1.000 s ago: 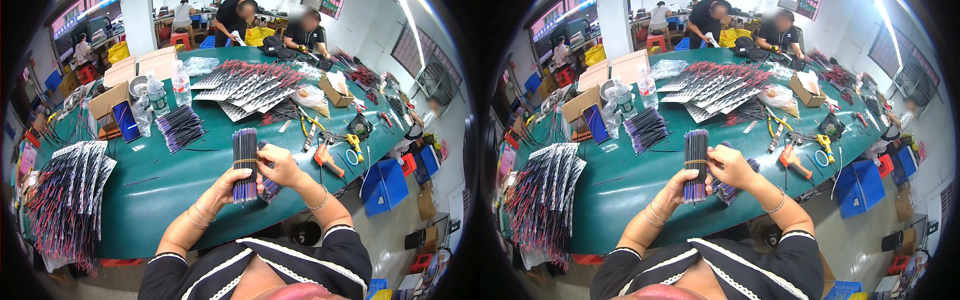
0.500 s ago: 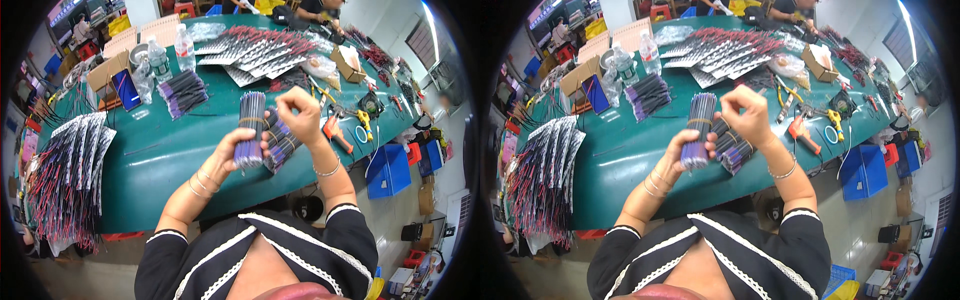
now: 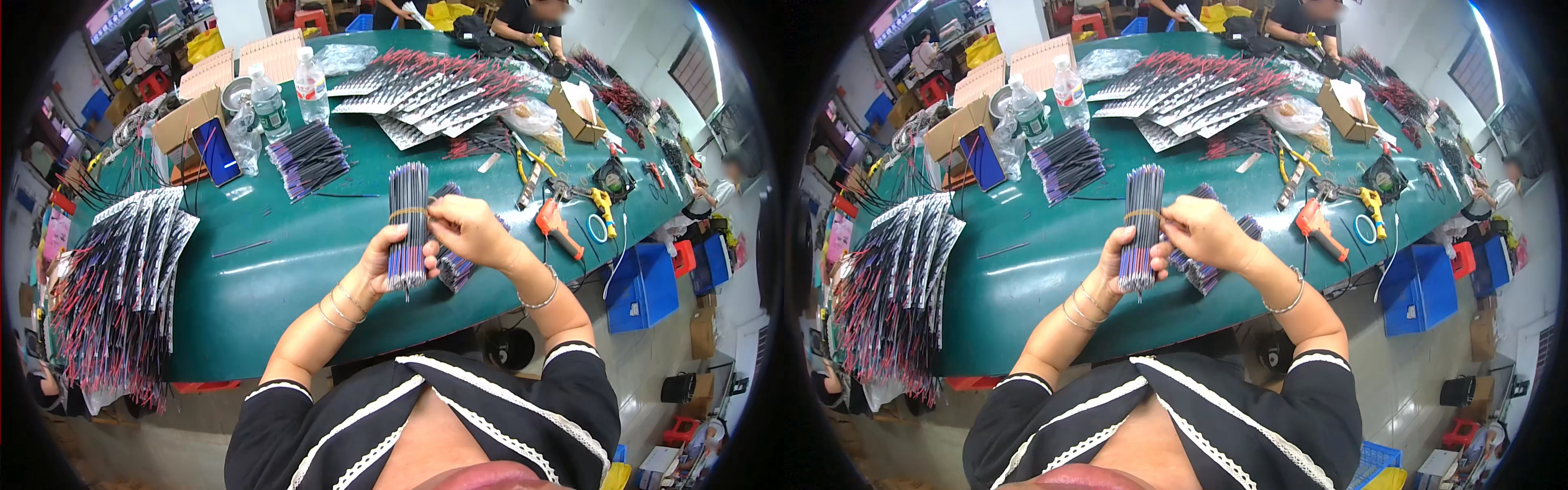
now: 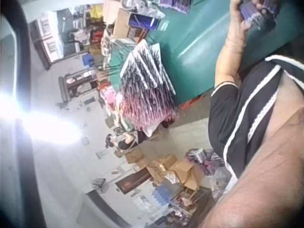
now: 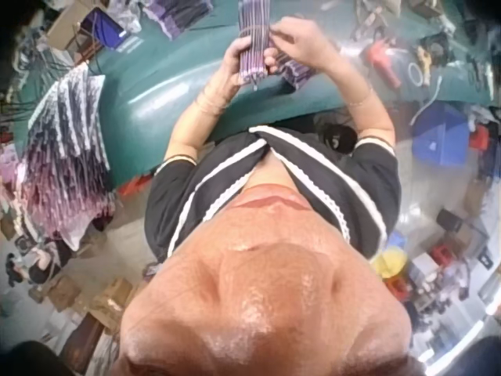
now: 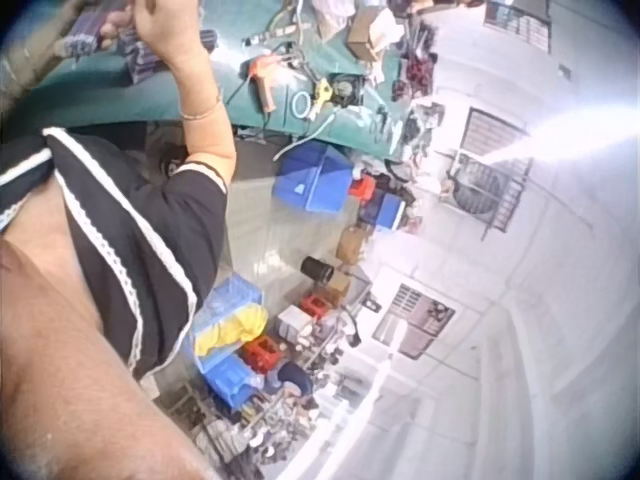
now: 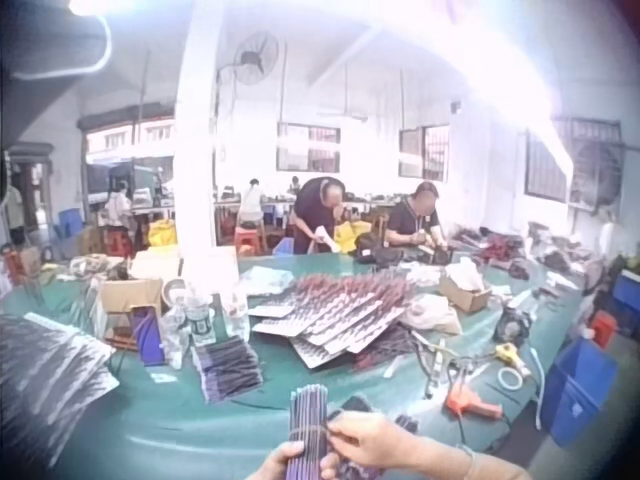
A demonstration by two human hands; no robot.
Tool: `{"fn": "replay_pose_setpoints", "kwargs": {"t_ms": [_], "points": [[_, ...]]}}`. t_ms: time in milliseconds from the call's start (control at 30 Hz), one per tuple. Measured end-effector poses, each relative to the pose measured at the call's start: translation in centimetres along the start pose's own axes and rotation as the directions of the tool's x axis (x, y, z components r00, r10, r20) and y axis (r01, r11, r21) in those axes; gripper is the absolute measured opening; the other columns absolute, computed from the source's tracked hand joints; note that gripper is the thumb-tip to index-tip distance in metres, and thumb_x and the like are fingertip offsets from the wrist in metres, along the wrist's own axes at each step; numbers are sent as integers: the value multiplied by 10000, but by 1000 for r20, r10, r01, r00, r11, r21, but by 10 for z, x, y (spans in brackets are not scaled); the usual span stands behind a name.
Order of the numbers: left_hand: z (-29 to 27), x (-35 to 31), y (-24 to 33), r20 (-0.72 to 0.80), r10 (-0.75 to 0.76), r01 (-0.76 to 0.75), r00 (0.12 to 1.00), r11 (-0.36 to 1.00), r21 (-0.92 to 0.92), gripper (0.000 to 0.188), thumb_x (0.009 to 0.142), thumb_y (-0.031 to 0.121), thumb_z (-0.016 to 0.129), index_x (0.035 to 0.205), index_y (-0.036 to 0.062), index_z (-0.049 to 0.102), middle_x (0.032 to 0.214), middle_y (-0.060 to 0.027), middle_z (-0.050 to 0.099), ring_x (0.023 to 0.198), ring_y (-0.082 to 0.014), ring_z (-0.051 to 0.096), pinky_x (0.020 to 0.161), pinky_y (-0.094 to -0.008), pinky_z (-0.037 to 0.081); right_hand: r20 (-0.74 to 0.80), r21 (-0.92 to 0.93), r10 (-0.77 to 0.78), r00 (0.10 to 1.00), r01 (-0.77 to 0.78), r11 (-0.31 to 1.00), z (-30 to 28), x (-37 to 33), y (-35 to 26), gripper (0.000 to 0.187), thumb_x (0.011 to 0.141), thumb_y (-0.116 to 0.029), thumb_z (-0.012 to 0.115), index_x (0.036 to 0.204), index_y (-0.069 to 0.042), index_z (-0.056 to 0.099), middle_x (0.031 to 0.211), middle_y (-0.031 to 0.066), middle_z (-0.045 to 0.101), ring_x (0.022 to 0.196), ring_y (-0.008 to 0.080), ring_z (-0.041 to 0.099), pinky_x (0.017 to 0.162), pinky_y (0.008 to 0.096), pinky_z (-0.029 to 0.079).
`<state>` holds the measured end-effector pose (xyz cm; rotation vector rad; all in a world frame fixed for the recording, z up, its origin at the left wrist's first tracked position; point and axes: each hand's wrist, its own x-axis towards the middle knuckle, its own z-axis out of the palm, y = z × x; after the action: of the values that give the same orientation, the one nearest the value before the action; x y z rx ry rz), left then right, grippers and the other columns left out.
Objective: Assembling, bundling, and packing electrical wire components at a workshop station.
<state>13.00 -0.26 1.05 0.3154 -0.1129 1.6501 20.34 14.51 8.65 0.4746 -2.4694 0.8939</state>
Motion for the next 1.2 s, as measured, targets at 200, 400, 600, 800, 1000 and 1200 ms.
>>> {"fn": "replay_pose_setpoints", "kwargs": {"t_ms": [200, 400, 600, 800, 1000, 1200], "points": [[5, 5, 2, 8, -31, 30, 999, 998, 53, 379, 763, 237, 578, 1063, 34, 468, 841, -166, 552, 751, -286, 604, 741, -440, 514, -66, 65, 67, 996, -63, 996, 2, 1, -4, 62, 684, 3, 597, 713, 0, 543, 611, 92, 494, 505, 203, 508, 461, 301, 406], [16, -4, 11, -194, -11, 62, 981, 963, 262, 496, 756, 274, 605, 1153, 39, 421, 855, -149, 546, 753, -270, 592, 790, -448, 487, -103, 47, 28, 994, -24, 999, 6, 14, -9, 64, 672, 7, 588, 686, -14, 529, 570, 77, 458, 469, 182, 476, 438, 287, 387], [29, 16, 2, -216, 310, -75, 926, 710, 700, 624, 716, 236, 700, 1208, 59, 360, 1071, -65, 478, 999, -143, 477, 863, -324, 426, -120, -124, -72, 990, 57, 991, 3, 10, -10, 99, 612, 60, 581, 652, -11, 525, 544, 70, 438, 448, 177, 431, 419, 281, 342], [31, 17, -7, -385, 360, -43, 850, 775, 630, 574, 667, 55, 609, 1170, 51, 332, 831, -70, 473, 591, -122, 537, 475, -257, 493, -200, -85, 103, 974, -122, 989, 3, 20, 12, 79, 643, 64, 552, 645, 9, 494, 532, 56, 416, 438, 116, 384, 420, 262, 309], [22, 27, 1, -505, 338, 54, 794, 789, 612, 506, 652, 84, 631, 1101, 82, 397, 769, -68, 532, 541, -148, 564, 473, -315, 504, -220, -130, 91, 971, -122, 984, -1, 28, 38, 111, 663, 7, 558, 612, 4, 458, 521, 84, 394, 451, 154, 387, 434, 289, 309], [17, 24, 7, -556, 188, 56, 809, 918, 393, 333, 705, 68, 604, 1003, 52, 455, 729, -100, 555, 556, -186, 585, 513, -341, 523, -119, -72, 147, 982, -157, 985, -7, 35, 49, 90, 647, 15, 558, 619, 10, 472, 529, 94, 412, 448, 182, 400, 441, 294, 328]]}}
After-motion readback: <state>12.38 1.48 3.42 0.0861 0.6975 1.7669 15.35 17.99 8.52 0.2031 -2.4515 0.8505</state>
